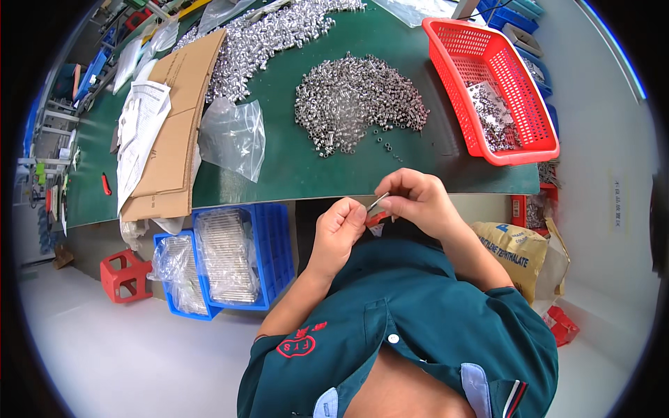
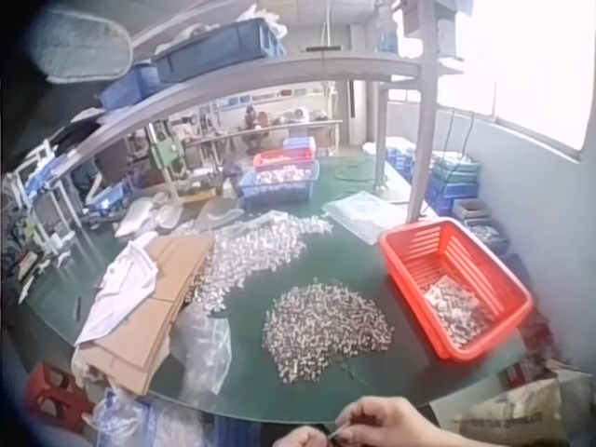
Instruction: Manually assembling small metal hardware components at a manufacturing workbench.
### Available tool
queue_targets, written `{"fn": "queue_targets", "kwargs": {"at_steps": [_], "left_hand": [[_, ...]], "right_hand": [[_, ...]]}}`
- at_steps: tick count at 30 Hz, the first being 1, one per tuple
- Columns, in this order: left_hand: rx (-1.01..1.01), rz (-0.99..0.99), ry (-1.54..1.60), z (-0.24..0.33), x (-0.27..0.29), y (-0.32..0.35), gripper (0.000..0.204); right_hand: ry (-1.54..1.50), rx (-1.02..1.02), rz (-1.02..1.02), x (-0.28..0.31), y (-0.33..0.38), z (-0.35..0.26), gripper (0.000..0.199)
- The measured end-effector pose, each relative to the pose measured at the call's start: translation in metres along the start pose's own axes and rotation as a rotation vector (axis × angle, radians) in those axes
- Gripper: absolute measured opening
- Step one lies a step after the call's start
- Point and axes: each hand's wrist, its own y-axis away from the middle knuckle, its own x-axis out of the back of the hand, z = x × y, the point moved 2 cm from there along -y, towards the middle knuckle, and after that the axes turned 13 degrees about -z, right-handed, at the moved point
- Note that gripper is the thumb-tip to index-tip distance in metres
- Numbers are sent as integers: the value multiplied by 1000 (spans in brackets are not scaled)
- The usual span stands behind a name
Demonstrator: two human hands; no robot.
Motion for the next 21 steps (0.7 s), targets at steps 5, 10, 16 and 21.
{"fn": "queue_targets", "kwargs": {"at_steps": [5,10,16,21], "left_hand": [[-1,-5,14,-2,2,0,26],[-18,41,66,-3,11,4,25],[-11,45,53,-4,9,4,25],[18,20,76,-4,7,4,25]], "right_hand": [[199,-15,-45,-2,3,4,11],[974,245,408,31,-3,-2,19],[1218,271,460,34,-12,13,21],[1241,325,429,34,-10,13,11]]}}
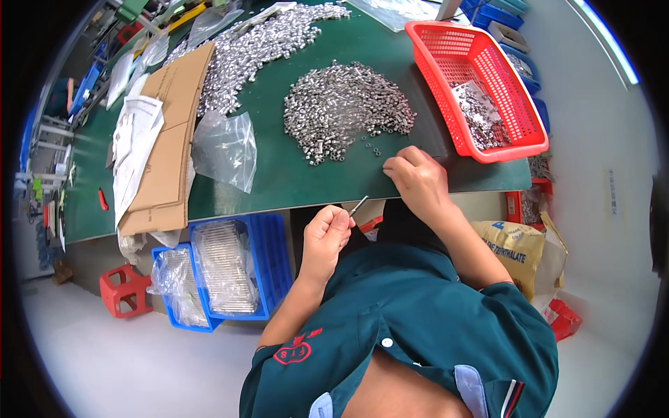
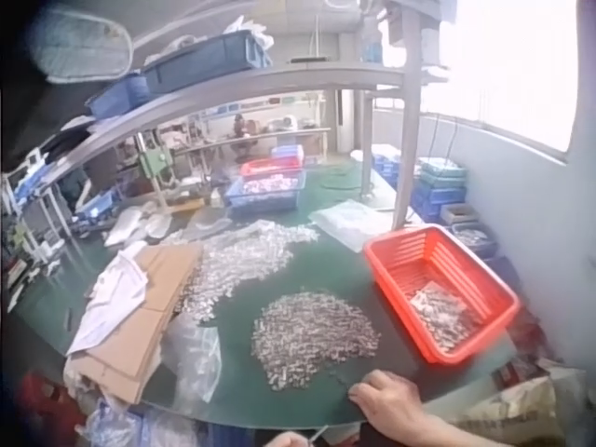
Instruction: Manually assembling small metal hardware components at a manufacturing workbench.
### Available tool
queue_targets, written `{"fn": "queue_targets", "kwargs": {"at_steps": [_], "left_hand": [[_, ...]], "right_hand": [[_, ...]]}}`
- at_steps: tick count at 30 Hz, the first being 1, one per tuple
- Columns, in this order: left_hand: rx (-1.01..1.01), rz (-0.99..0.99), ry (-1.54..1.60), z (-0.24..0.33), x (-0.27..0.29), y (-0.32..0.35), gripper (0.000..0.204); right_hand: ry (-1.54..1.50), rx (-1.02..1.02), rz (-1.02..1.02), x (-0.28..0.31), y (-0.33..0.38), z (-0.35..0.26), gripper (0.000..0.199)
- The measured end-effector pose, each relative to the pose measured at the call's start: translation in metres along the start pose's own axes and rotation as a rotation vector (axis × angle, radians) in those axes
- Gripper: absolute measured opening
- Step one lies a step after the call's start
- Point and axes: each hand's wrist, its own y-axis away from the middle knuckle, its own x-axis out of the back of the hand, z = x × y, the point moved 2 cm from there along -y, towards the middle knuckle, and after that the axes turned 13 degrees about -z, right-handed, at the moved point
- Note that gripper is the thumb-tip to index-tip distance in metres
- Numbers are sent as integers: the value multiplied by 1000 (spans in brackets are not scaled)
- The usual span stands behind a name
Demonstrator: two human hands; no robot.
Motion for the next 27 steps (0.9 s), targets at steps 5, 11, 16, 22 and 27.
{"fn": "queue_targets", "kwargs": {"at_steps": [5,11,16,22,27], "left_hand": [[-9,30,4,1,2,-3,27],[-15,19,-14,-3,2,-7,27],[-21,-38,-16,-3,-3,-14,26],[-21,-5,-23,-4,-2,-8,27],[-33,8,-66,3,-4,1,27]], "right_hand": [[-126,109,-274,21,38,-5,5],[-213,-431,-497,74,113,40,6],[650,-677,-373,97,177,106,13],[-24,-285,-165,79,88,19,9],[219,-216,-123,42,34,18,36]]}}
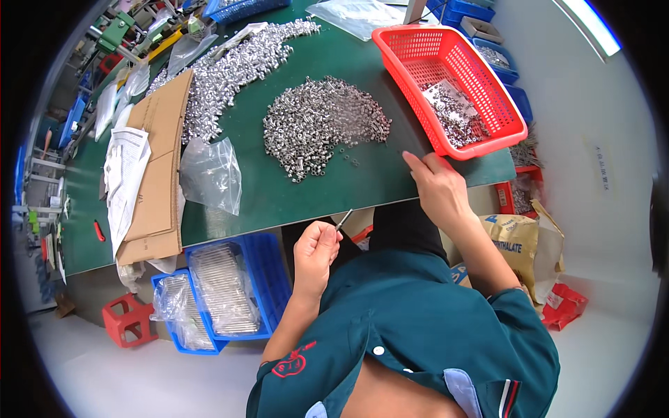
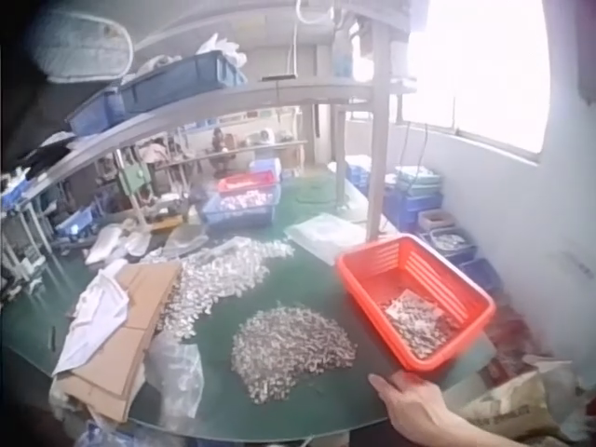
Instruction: Manually assembling small metal hardware components at a manufacturing workbench.
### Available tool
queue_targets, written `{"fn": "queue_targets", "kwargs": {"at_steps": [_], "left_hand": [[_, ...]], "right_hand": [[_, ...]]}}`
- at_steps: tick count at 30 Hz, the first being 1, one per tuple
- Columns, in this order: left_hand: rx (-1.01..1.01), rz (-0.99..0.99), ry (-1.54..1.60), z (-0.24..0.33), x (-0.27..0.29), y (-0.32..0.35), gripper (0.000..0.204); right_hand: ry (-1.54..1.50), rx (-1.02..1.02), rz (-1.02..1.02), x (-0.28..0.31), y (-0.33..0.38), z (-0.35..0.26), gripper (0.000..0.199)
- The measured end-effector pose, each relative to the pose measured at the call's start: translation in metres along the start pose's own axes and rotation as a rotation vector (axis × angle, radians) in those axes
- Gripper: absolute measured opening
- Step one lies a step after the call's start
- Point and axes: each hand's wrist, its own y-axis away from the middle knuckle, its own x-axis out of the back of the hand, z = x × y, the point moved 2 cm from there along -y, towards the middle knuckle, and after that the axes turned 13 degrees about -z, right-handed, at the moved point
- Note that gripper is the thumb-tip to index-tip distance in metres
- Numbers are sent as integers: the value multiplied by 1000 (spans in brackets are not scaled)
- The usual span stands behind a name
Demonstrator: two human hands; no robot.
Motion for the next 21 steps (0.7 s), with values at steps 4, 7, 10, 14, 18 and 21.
{"fn": "queue_targets", "kwargs": {"at_steps": [4,7,10,14,18,21], "left_hand": [[5,50,-6,-2,5,9,28],[19,57,16,-6,7,9,28],[30,38,19,-6,3,5,28],[32,10,20,-7,3,-1,27],[33,13,29,-9,0,-4,27],[29,26,30,-9,1,-3,25]], "right_hand": [[168,-64,-13,-13,-10,5,35],[229,-88,-13,-14,-9,6,33],[153,-103,21,-11,1,16,29],[28,-99,117,-6,14,23,22],[-102,-58,249,-12,21,42,18],[-111,-52,263,-12,21,45,17]]}}
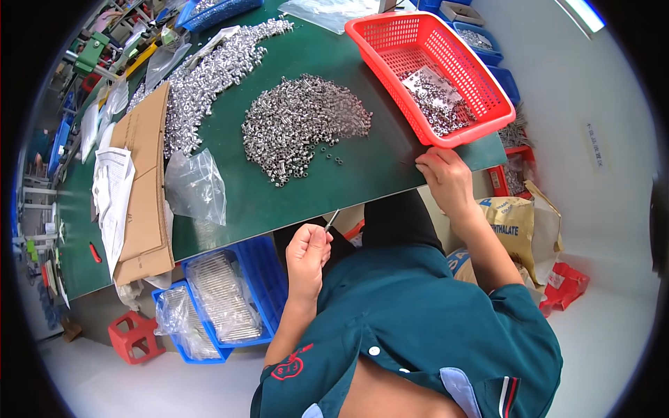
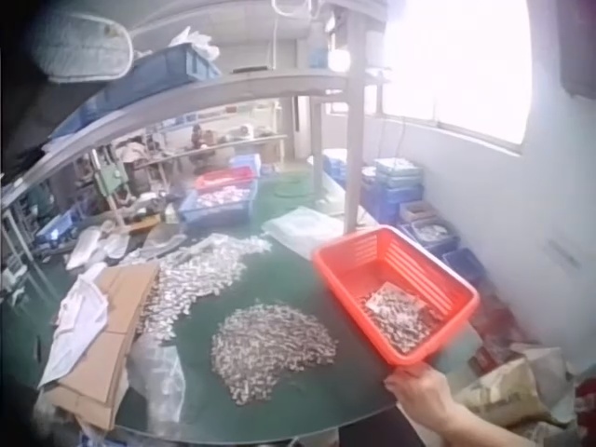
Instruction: Manually assembling small metal hardware components at a manufacturing workbench.
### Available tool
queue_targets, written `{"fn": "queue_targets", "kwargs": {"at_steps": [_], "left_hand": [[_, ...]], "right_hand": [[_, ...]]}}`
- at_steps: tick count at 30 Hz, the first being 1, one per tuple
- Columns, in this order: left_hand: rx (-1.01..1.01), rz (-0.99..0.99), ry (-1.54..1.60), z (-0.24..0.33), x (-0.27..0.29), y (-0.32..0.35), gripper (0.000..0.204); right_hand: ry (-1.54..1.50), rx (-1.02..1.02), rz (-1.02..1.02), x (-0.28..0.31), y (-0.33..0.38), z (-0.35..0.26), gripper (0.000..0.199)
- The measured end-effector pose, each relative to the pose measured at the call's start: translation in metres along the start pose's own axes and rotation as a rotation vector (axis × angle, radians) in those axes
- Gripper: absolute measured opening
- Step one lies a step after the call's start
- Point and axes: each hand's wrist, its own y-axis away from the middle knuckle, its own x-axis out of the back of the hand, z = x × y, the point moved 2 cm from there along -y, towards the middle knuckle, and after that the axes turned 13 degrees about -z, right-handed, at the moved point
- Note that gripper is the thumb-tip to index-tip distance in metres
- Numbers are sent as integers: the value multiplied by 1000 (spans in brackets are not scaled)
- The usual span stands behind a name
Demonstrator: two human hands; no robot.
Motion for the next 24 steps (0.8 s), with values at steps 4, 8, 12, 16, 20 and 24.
{"fn": "queue_targets", "kwargs": {"at_steps": [4,8,12,16,20,24], "left_hand": [[4,11,15,-2,1,1,24],[7,10,19,-3,-3,1,23],[12,4,-2,-2,-5,1,23],[12,6,-1,-2,-4,3,23],[19,15,-8,-3,-6,2,23],[30,-3,1,-4,-11,-1,22]], "right_hand": [[21,-11,12,2,-2,-16,16],[80,32,-12,-6,1,-35,24],[50,34,-67,-5,2,-42,26],[76,142,-93,-1,7,-38,30],[56,332,-98,3,16,-16,29],[72,442,-66,1,24,10,29]]}}
